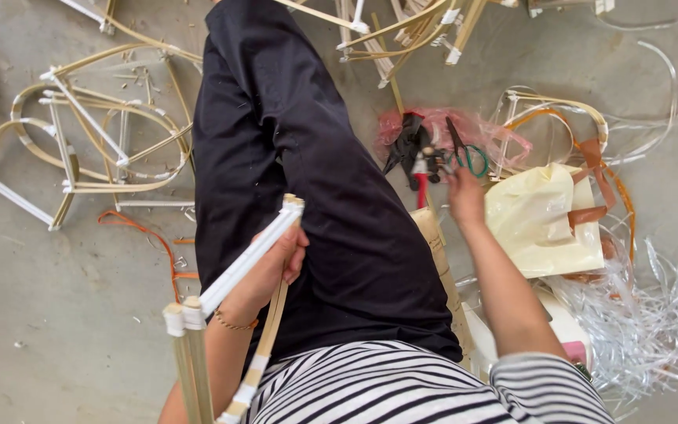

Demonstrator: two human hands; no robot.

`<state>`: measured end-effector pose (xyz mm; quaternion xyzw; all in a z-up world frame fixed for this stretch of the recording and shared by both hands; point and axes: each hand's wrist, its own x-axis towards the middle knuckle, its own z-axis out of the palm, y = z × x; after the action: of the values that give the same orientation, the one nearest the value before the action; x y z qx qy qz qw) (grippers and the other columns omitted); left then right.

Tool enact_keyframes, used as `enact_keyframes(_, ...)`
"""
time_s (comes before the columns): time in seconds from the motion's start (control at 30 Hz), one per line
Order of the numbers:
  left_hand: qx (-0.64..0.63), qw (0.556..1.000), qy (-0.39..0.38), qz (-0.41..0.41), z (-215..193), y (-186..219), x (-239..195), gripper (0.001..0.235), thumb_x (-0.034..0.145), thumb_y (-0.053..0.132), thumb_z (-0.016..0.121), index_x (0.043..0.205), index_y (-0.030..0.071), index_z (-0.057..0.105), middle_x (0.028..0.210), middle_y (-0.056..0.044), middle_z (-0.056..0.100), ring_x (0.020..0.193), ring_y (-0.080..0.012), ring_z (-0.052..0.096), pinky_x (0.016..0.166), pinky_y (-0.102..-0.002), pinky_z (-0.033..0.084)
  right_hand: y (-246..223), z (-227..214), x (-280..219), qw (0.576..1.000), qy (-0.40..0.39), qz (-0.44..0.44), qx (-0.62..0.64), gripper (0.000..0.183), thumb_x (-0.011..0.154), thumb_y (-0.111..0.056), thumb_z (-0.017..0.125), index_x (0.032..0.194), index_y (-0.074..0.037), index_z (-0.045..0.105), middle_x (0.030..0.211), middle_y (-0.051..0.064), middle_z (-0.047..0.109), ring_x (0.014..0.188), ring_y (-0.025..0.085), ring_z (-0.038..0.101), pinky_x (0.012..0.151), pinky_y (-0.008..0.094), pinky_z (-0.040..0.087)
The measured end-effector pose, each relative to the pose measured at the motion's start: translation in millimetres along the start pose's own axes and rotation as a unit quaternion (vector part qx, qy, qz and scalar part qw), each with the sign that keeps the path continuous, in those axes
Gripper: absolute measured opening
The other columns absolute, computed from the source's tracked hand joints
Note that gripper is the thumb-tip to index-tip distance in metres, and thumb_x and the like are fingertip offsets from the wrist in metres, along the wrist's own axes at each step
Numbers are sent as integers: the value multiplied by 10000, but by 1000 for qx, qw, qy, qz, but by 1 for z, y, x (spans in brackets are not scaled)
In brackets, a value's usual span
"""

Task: The recorder is assembling and trimming bamboo or wooden frames for furniture or household items.

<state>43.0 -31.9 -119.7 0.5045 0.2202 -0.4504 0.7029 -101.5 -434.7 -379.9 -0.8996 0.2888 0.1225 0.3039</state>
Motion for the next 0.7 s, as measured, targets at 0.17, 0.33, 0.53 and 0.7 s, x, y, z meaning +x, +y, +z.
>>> enact_keyframes(0.17, 13, 998, -48, 28, 17, 15, -15, 179, 1045, 214, 525, 1078, 57, 605, 592, 24, 477, 464, -41, 397, 426, -210, 328, -40, -107, -22, 989, 86, -92, 79, 128, 1094, -118, 625, 1180, -24, 639, 1011, 183, 685, 899, 333, 687, 813, 420, 535)
enact_keyframes(0.33, 180, 978, 0, 103, 30, 18, -37, 160, 1056, 183, 543, 1144, 79, 627, 674, 80, 515, 576, 7, 432, 527, -190, 394, -172, -168, -70, 959, -84, -265, 61, 322, 952, -141, 676, 1271, -101, 659, 1072, 138, 690, 909, 273, 684, 825, 375, 545)
enact_keyframes(0.53, 259, 946, 46, 191, 12, 16, -67, 158, 1084, 168, 551, 1039, 34, 622, 674, 7, 585, 588, -76, 510, 555, -246, 453, -292, -171, -119, 877, -75, -419, -222, 1007, 613, -630, 755, 1426, -78, 534, 1139, 189, 628, 1056, 390, 633, 972, 568, 440)
enact_keyframes(0.7, 262, 926, 25, 271, 3, 18, -79, 231, 1091, 154, 508, 1301, 66, 542, 819, -36, 674, 693, -120, 629, 676, -272, 527, -264, -192, -98, 900, -217, -317, -207, 706, 754, -366, 770, 1372, -95, 562, 1158, 153, 649, 1056, 337, 642, 911, 426, 510)
